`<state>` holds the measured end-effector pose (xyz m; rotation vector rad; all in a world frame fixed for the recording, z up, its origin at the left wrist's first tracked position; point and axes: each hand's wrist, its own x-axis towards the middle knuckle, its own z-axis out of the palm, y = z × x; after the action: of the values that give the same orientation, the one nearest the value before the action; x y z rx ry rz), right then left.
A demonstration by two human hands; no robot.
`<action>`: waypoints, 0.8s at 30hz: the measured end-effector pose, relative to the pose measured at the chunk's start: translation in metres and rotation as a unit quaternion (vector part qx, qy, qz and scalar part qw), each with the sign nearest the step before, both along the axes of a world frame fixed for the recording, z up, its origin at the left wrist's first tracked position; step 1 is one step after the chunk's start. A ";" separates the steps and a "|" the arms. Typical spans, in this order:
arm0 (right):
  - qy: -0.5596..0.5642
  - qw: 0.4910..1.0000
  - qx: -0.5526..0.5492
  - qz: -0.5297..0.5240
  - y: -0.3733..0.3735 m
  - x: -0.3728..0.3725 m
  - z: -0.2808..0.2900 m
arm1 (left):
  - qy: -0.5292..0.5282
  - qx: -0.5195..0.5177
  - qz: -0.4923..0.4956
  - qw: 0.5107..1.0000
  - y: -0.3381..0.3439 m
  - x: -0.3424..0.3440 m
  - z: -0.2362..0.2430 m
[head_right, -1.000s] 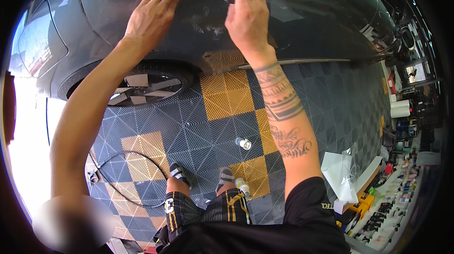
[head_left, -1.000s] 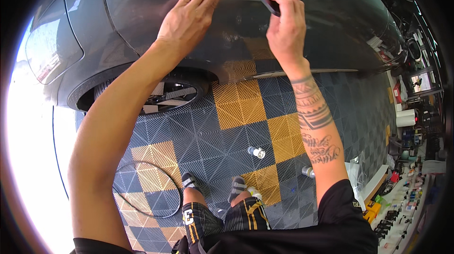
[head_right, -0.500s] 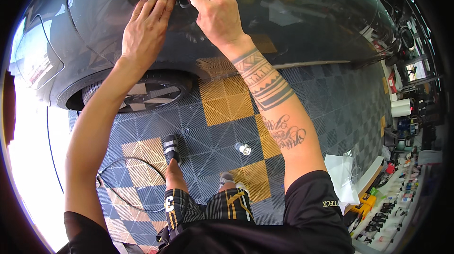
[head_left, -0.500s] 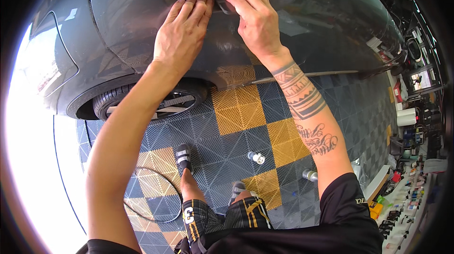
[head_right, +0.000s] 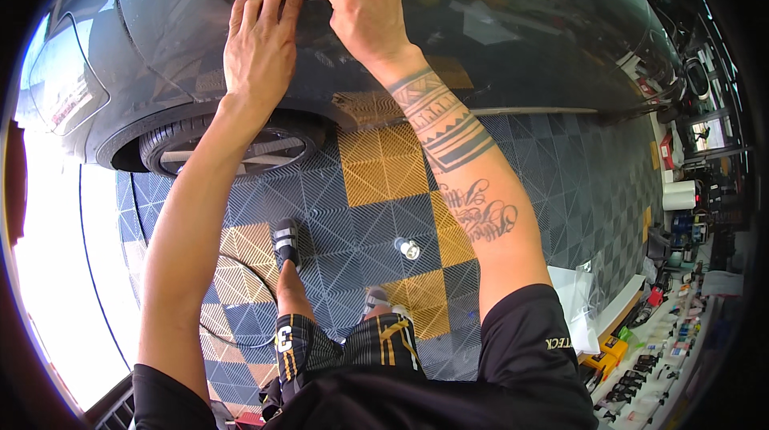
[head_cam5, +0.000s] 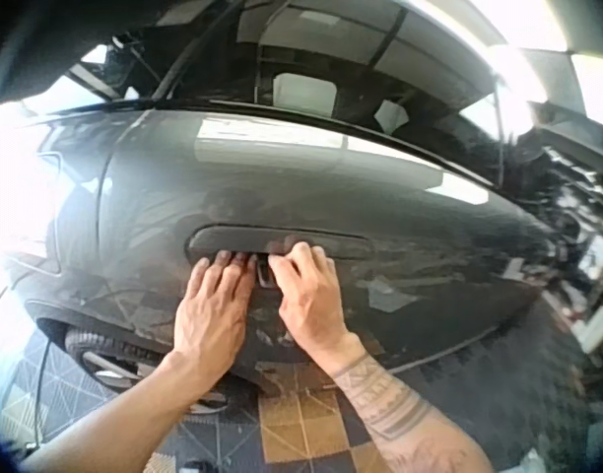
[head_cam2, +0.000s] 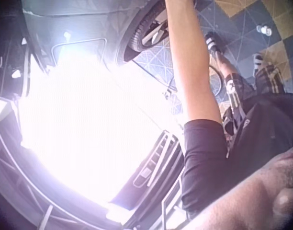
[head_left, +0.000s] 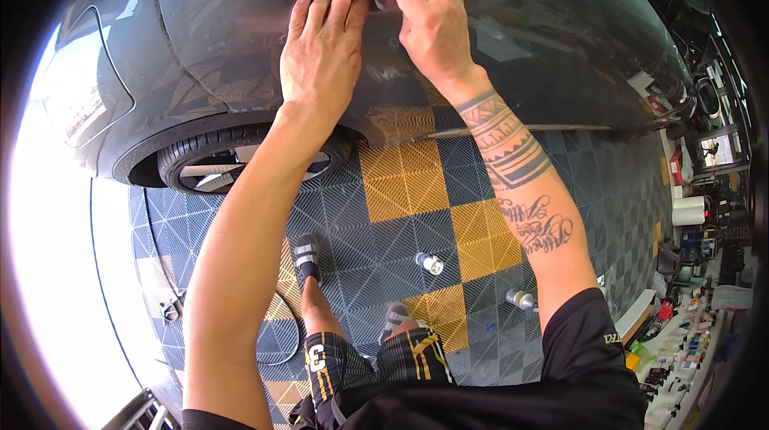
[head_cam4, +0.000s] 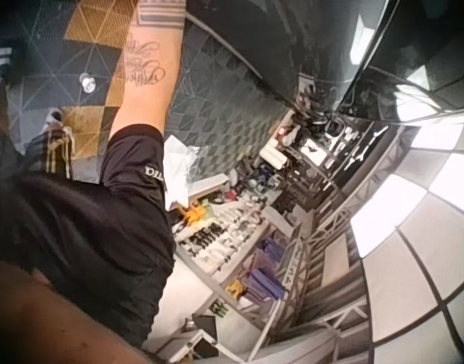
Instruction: The person applies a transparent protective film to the rear bumper of a dark-colored car. They use a small black tool to smooth the film and a yellow squeegee to press it firmly against the surface, working around the contours of the bumper and wheel arch.
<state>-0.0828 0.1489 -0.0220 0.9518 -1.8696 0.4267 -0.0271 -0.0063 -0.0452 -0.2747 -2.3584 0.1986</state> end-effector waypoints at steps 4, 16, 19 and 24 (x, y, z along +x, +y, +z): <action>0.037 0.997 -0.067 -0.004 0.030 0.025 0.011 | -0.018 0.013 0.022 1.000 0.004 0.002 0.003; 0.006 1.000 0.002 0.015 0.030 0.005 0.002 | -0.045 0.102 0.054 0.992 0.034 0.007 0.007; 0.012 1.000 0.010 0.006 0.027 -0.004 0.007 | -0.029 0.128 0.038 0.991 0.039 0.005 0.006; -0.006 1.000 -0.002 -0.002 0.024 -0.001 0.008 | -0.029 0.153 0.026 0.987 0.040 0.005 0.002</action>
<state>-0.0840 0.1727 -0.0136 0.9445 -1.8811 0.4341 -0.0223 0.0340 -0.0432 -0.0704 -2.4128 -0.1502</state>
